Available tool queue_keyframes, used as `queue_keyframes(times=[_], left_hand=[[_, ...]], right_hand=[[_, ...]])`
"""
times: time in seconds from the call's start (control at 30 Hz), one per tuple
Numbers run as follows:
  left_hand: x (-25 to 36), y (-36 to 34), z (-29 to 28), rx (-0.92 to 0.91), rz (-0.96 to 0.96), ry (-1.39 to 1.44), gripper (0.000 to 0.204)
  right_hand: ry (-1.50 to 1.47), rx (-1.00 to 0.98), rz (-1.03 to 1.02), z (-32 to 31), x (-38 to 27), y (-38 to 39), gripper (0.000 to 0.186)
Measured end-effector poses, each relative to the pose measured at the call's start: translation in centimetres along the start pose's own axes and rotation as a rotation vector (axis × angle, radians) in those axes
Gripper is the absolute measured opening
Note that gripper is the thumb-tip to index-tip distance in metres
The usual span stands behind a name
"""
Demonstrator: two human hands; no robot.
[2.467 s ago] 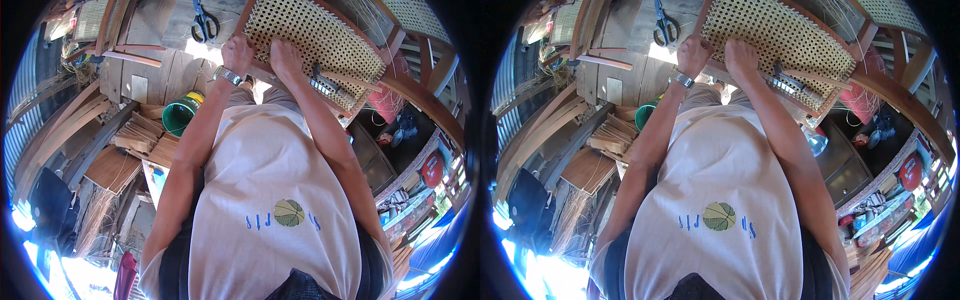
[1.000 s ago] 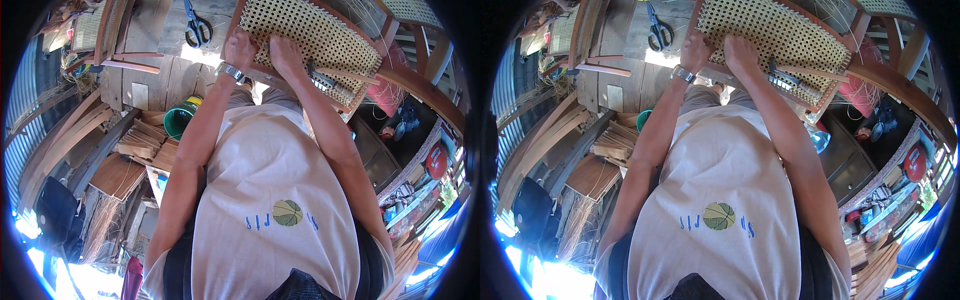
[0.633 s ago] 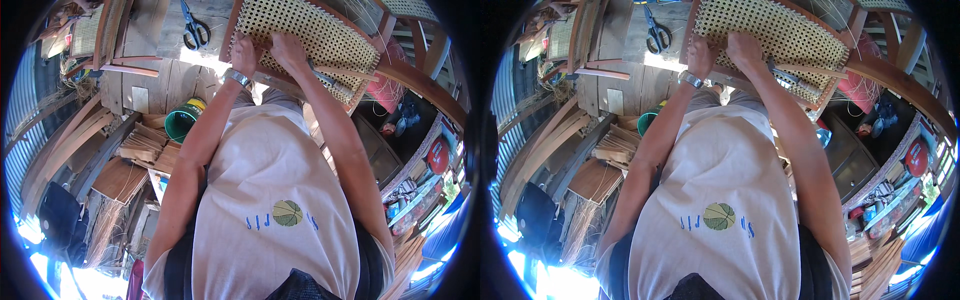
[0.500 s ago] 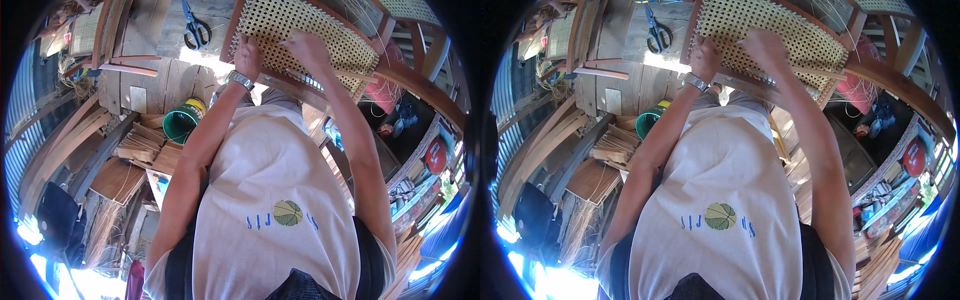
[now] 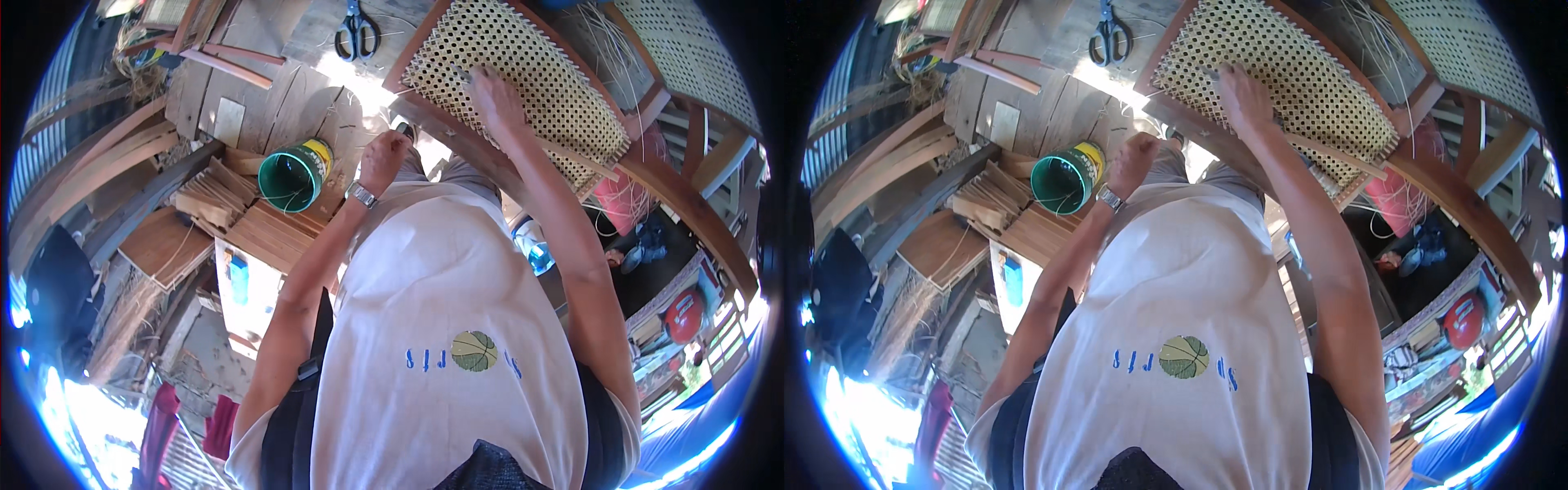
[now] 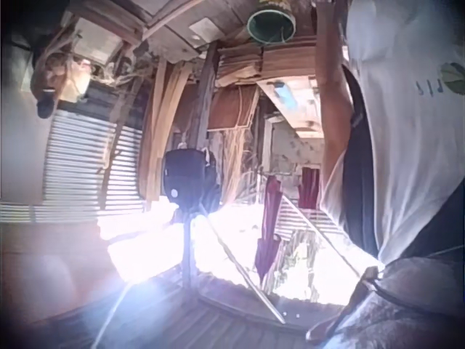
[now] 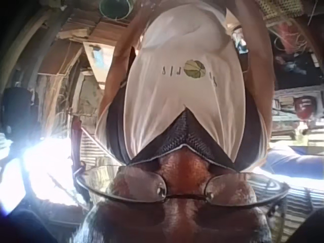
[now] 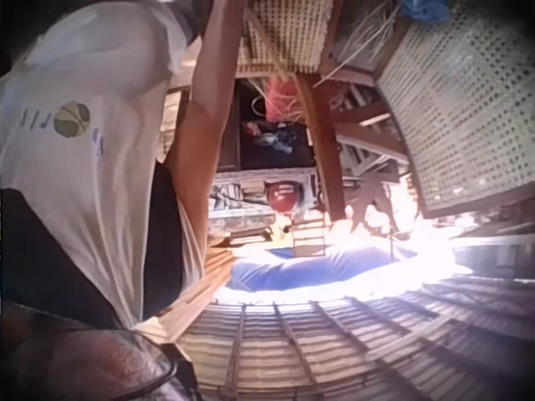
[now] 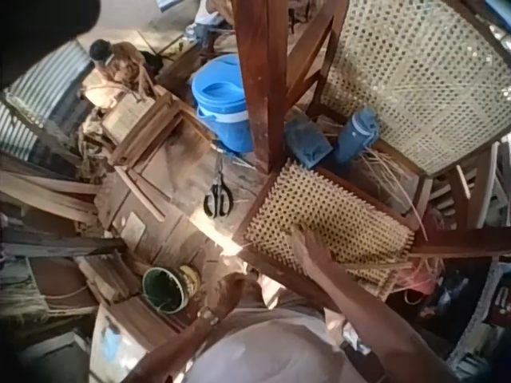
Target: Weaving a rattan chair seat using strips of material.
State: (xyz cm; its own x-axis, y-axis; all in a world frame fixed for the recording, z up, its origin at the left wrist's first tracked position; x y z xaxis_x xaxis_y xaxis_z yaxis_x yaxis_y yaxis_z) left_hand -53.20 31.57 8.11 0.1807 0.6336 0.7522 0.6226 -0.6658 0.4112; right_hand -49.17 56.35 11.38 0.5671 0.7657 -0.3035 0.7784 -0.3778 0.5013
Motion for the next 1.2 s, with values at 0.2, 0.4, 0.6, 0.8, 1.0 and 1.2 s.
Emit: queue_keyframes(times=[0.2, 0.4, 0.6, 0.8, 1.0, 1.2], left_hand=[[-2.3, 0.5, 0.0, 0.273, -0.335, 0.306, 0.023], [1.1, -3.0, -3.3, 0.602, 0.123, -0.346, 0.042], [-1.0, -6.4, -3.9, 0.304, 0.057, -0.394, 0.017], [-2.2, -6.3, -6.0, -0.006, -0.091, -0.159, 0.028], [-0.9, -5.7, -8.6, 0.074, -0.183, -0.318, 0.032], [-2.1, -4.6, -9.5, 0.063, -0.186, -0.26, 0.024]], right_hand=[[-0.047, -0.05, -0.174, -0.3, -0.3, -0.5, 0.026], [-0.092, -0.146, -0.101, -2.9, 2.9, -0.4, 0.025], [-0.068, -0.027, 0.057, -11.8, 14.5, 3.2, 0.031], [-0.05, 0.124, 0.069, -12.8, 19.1, 4.4, 0.037], [-0.009, 0.123, 0.128, -13.1, 22.1, 4.8, 0.037], [-0.034, 0.14, 0.161, -13.0, 24.3, 5.7, 0.039]])
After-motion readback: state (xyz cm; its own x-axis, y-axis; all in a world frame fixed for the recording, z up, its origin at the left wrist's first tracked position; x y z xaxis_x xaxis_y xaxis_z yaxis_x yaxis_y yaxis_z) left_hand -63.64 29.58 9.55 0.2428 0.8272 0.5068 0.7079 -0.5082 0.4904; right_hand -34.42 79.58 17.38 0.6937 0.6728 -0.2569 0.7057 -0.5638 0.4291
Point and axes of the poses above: each hand's wrist, its own y-axis away from the middle knuckle, its own z-axis out of the palm, x = y × z, the point moved 7 cm from there along -y, towards the middle knuckle, and after that the axes turned 8 degrees about -x, right-handed, at the moved point
